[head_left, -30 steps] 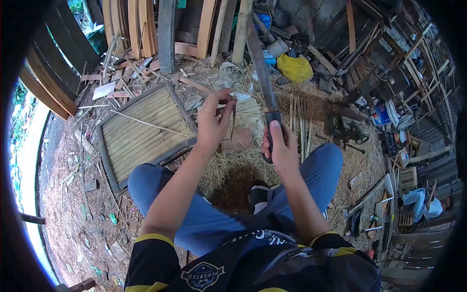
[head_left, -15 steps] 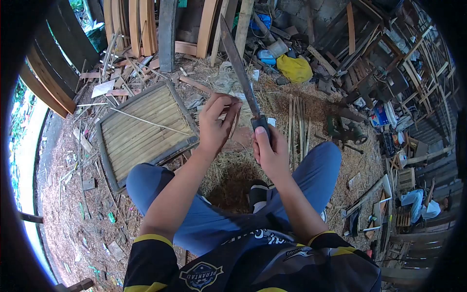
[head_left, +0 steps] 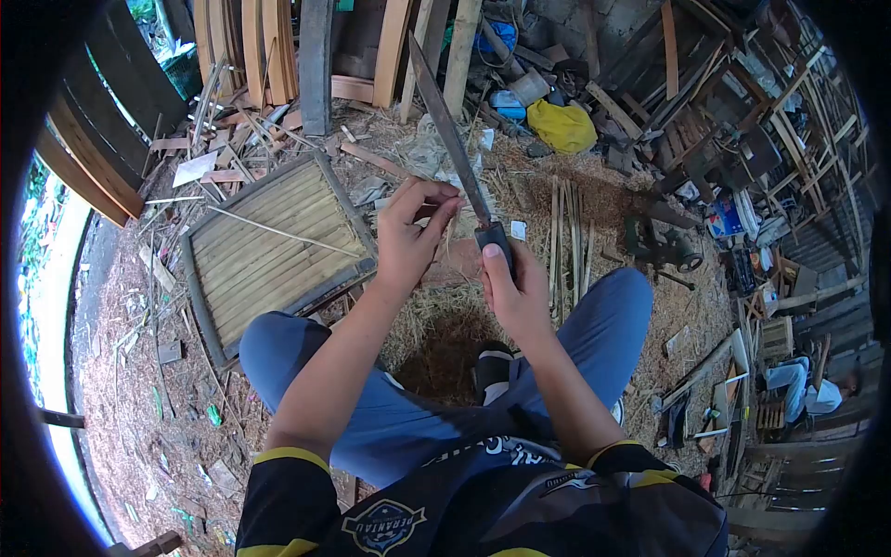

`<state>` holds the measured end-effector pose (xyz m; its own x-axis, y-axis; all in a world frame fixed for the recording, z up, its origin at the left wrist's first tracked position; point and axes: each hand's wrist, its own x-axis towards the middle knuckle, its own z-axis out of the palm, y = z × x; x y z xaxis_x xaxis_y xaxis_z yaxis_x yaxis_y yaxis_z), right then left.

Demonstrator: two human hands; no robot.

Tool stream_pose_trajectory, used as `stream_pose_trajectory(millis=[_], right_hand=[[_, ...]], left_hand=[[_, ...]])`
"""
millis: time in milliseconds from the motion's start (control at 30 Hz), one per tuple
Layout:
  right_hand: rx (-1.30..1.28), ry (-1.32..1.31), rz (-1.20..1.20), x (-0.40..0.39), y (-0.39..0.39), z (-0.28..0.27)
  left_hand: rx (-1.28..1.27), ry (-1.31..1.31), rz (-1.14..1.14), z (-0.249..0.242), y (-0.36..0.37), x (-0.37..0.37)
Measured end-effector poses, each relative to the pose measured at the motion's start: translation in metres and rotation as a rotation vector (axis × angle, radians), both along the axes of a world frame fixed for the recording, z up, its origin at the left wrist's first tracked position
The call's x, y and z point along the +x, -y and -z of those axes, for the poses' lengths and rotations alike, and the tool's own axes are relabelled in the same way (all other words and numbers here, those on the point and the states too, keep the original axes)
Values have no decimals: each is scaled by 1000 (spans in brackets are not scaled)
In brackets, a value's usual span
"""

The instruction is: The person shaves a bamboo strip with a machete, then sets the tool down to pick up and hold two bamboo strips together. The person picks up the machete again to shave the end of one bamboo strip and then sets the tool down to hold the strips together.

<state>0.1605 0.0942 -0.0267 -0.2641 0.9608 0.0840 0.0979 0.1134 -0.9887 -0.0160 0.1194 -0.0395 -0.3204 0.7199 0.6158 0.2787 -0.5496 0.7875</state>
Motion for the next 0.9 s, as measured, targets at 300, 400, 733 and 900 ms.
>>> stream_pose_trajectory(millis=[300,400,733,900], right_hand=[[8,19,-6,3,-4,5],[10,11,-10,2,-4,5],[75,69,20,1,-2,-3],[110,98,44,0,-3,-2]], left_hand=[[-33,-4,32,-1,2,0],[-35,-6,35,-2,1,-1],[-19,4,24,-4,2,1],[-26,6,18,-5,2,2]])
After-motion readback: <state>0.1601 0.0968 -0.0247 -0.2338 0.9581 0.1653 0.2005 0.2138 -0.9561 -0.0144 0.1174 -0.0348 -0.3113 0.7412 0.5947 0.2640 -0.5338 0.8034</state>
